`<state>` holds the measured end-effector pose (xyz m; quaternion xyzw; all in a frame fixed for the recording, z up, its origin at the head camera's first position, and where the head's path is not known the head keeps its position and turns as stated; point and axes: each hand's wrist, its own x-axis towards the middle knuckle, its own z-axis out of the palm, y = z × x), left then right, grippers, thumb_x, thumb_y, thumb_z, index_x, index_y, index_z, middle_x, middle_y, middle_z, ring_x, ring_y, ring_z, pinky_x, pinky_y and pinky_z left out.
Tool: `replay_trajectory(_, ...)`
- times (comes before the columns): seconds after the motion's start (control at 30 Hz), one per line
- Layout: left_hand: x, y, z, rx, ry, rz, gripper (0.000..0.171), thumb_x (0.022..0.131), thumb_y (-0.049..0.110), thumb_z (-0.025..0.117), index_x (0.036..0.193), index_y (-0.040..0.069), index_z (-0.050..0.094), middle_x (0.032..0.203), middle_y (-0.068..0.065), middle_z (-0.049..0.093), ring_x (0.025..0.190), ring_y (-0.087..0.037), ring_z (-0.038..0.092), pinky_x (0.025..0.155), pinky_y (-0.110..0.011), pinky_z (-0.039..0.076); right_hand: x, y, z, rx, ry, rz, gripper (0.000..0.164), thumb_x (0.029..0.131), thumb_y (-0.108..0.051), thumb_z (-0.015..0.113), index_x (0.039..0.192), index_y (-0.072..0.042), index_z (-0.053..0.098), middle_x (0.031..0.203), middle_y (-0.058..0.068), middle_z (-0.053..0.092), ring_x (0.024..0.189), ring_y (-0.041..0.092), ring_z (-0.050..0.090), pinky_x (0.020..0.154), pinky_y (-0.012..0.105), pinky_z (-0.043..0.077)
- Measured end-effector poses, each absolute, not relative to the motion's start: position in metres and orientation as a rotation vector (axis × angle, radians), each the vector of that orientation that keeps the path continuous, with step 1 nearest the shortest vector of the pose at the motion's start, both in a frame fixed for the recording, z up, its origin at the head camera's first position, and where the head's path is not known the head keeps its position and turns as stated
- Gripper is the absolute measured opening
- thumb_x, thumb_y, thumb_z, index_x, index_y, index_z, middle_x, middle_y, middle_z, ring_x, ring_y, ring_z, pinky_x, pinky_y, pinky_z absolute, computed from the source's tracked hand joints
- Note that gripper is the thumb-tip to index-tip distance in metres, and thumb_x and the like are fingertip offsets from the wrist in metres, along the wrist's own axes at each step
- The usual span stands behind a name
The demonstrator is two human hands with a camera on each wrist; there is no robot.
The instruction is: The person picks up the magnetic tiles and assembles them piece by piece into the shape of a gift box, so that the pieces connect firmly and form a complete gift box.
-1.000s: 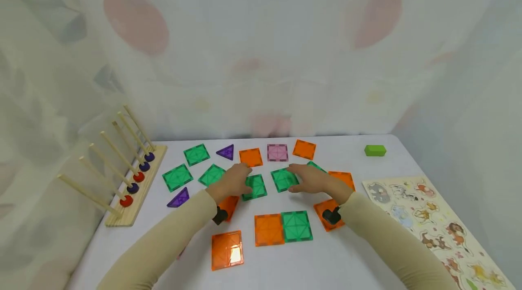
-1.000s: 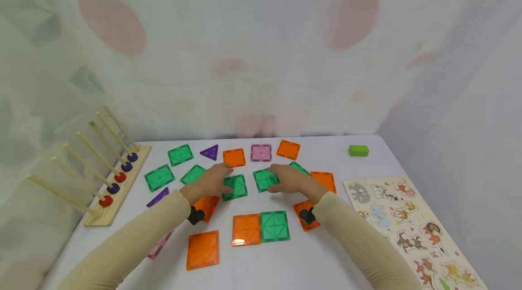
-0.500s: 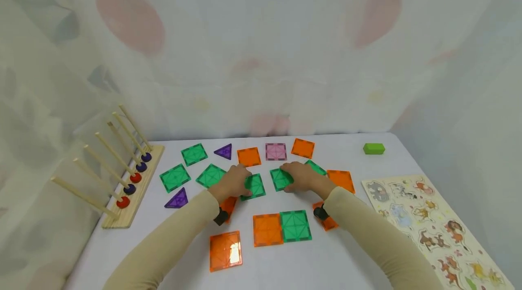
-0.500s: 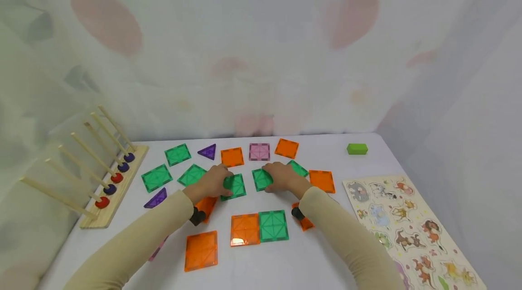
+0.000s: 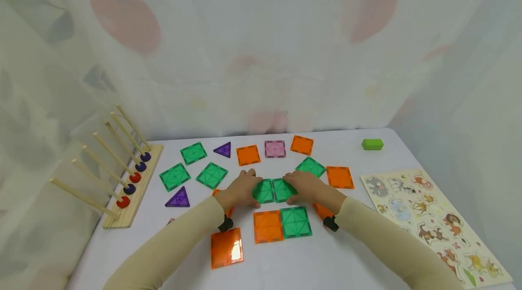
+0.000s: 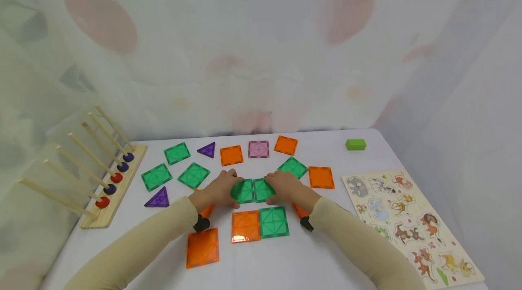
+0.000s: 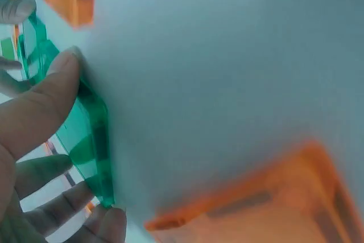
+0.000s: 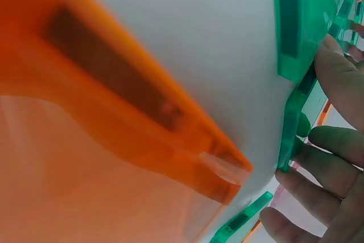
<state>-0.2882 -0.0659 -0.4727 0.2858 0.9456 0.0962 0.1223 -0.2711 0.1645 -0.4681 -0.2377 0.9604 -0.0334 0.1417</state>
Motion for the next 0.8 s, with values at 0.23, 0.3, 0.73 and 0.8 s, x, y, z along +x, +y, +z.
replay_trajectory(0.23,-0.279,-0.06,-0.469,0.868,2.737,0.306,0.074,0.069,0.033,0.087,0.132,0.006,0.058,0.121,-0.013,0.052,0.106,-0.031,0.045,0.095,-0.041,0.049,-0.261,0.171,-0.469,-0.729,2.791,-0.087,0.076,0.083,-0.052,0.068,0.142,-0.009,0.047,0.145,0.007,0.049,0.136,0.029,0.042,0.111,0.046,0.036)
replay_trajectory(0.3,-0.278,-0.061,-0.469,0.883,2.727,0.315,0.075,0.068,0.034,0.087,0.132,0.006,0.058,0.121,-0.012,0.052,0.106,-0.031,0.046,0.095,-0.042,0.05,-0.258,0.174,-0.468,-0.758,2.795,-0.095,0.076,0.083,-0.052,0.068,0.142,-0.008,0.047,0.144,0.008,0.05,0.135,0.029,0.043,0.111,0.047,0.037)
replay_trajectory(0.73,-0.274,-0.062,-0.475,0.902,2.659,0.348,0.074,0.077,0.05,0.075,0.136,0.01,0.055,0.124,-0.01,0.05,0.107,-0.028,0.043,0.09,-0.043,0.047,-0.245,0.182,-0.467,-0.74,2.715,-0.17,0.076,0.086,-0.055,0.061,0.145,-0.01,0.043,0.151,0.01,0.04,0.138,0.03,0.037,0.111,0.049,0.035)
replay_trajectory(0.8,-0.273,-0.063,-0.476,0.912,2.666,0.312,0.079,0.075,0.053,0.076,0.138,0.012,0.052,0.125,-0.009,0.049,0.109,-0.028,0.043,0.091,-0.043,0.047,-0.241,0.181,-0.467,-0.74,2.706,-0.14,0.084,0.082,-0.058,0.064,0.147,-0.011,0.039,0.154,0.01,0.034,0.14,0.031,0.033,0.111,0.053,0.034)
